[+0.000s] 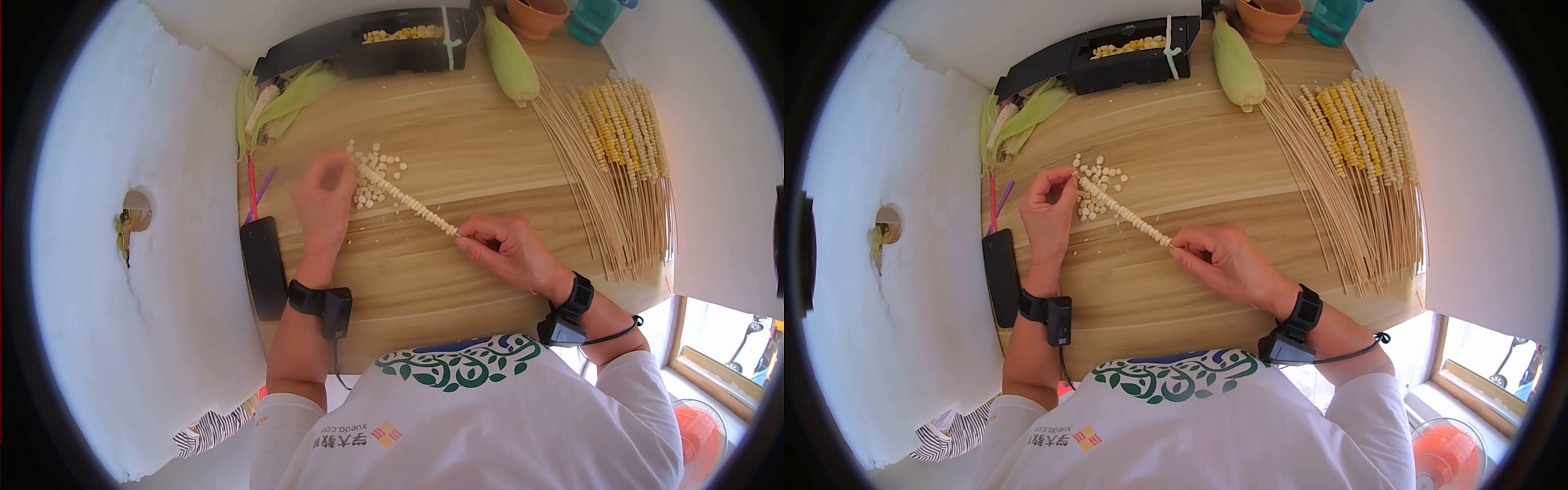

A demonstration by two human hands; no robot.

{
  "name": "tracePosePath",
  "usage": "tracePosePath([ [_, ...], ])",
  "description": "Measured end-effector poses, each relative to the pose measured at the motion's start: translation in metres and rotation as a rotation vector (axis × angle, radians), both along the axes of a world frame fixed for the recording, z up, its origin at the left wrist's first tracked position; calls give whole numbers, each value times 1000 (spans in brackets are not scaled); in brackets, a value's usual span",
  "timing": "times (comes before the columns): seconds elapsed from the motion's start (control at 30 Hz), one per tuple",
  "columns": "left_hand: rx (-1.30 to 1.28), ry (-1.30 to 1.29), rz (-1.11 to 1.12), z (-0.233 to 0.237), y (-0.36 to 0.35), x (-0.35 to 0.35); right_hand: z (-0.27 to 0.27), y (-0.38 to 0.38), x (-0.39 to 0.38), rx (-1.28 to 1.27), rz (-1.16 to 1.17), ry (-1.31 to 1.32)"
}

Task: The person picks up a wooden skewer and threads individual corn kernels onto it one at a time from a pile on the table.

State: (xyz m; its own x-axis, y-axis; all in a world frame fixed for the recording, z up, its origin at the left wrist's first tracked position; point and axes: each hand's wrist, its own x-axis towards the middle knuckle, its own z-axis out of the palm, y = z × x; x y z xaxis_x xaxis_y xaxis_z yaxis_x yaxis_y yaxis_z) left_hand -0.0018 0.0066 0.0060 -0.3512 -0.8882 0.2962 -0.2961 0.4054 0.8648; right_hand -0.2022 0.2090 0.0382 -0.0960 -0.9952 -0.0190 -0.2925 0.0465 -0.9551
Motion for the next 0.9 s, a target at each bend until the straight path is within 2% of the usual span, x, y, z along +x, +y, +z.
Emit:
tracePosePath([
  [0.17, -4, -2, -14, -2, -1, 1, -1, 0, 1, -9, -9, -14],
  [0.33, 119, 43, -22, 5, 5, -2, -1, 0, 1, -9, -14, -26],
  [0.73, 94, 53, -67, 12, 10, -4, -1, -1, 0, -14, -11, -2],
  [0.9, 29, 37, -61, 0, 6, -2, 3, -1, 1, 20, -12, -40],
])
